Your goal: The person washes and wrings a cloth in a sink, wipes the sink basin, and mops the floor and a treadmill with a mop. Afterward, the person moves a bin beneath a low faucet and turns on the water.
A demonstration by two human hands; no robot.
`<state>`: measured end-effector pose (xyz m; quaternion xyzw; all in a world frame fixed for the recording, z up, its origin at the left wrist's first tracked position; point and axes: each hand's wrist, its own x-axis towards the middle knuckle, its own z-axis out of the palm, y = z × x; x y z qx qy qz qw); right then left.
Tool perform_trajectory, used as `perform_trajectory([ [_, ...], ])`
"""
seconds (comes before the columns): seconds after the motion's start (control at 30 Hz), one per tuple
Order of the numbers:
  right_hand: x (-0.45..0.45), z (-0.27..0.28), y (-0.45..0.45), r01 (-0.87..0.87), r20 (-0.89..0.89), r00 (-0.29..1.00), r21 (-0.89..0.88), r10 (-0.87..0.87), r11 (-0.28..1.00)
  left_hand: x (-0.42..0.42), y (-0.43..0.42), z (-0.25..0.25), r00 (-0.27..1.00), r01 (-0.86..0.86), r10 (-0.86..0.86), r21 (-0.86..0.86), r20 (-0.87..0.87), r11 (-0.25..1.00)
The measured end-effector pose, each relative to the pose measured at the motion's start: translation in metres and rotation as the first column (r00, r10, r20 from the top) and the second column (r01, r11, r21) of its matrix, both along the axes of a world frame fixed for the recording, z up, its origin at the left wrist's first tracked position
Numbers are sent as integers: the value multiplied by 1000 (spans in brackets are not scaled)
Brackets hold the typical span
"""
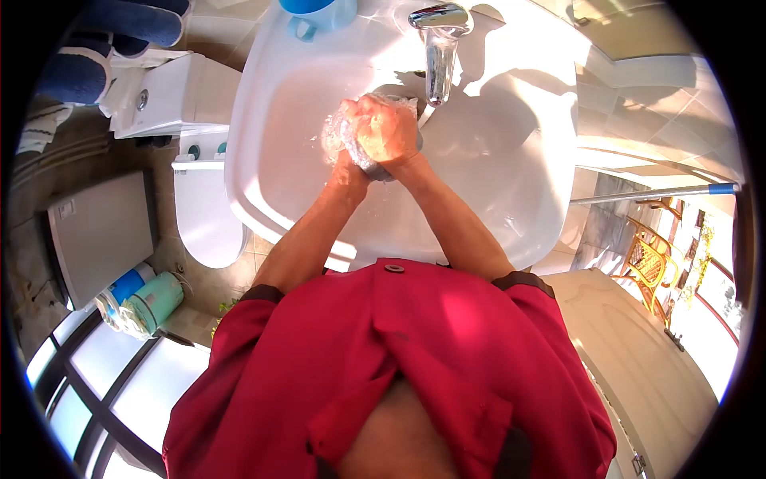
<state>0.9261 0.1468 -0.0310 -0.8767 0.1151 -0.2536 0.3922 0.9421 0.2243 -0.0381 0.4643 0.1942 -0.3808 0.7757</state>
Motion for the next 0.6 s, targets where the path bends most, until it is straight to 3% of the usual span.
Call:
perform_trajectory([
  [0.03, 12, 6, -23, 226, -281, 950, 316, -136, 921, -8, 1, -24, 995, 5, -9, -45, -99, 999],
  [0.1, -17, -63, -60, 299, -347, 921, 335, -178, 894, -7, 0, 8, 958, 279, -287, 174, 20, 944],
  [0.13, -29, -74, -73, 344, -456, 813, -126, -362, 930, -2, -3, 28, 930, 341, -359, 183, 78, 922],
  [0.17, -46, -66, -79, 328, -392, 860, -63, -326, 943, 0, 0, 27, 918, 360, -380, 162, 111, 919],
  [0.23, -66, -70, -98, 299, -345, 858, -270, -381, 915, 2, 20, 16, 890, 408, -428, 139, 161, 902],
  [0.27, -66, -70, -99, 302, -290, 881, -262, -373, 917, 10, 35, 0, 893, 432, -443, 126, 75, 893],
  [0.33, -63, -59, -95, 305, -180, 919, -246, -352, 920, 22, 49, -6, 955, 297, -293, 162, -47, 941],
  [0.37, -57, -64, -80, 257, -301, 912, -111, -279, 960, 22, 54, -9, 971, 229, -211, 189, -112, 955],
  [0.4, -48, -69, -59, 221, -408, 893, 32, -189, 975, 22, 48, 0, 958, 283, -270, 173, -97, 943],
  [0.43, -38, -49, -51, 149, -480, 856, 586, 193, 796, 26, 46, -4, 961, 265, -253, 110, -112, 958],
  [0.5, -32, -14, -14, 71, -232, 899, 914, 372, 399, 43, 39, -23, 965, 227, -228, -25, -131, 974],
  [0.53, -32, 4, 2, -17, -205, 879, 889, 431, 457, 52, 46, -40, 960, 234, -253, -153, -118, 960],
  [0.57, -34, 35, 14, -104, -327, 836, 695, 441, 711, 53, 46, -47, 956, 220, -266, -289, -127, 931],
  [0.6, -34, 37, 28, -287, -267, 861, 447, 433, 847, 49, 45, -45, 964, 202, -237, -245, -122, 948],
])
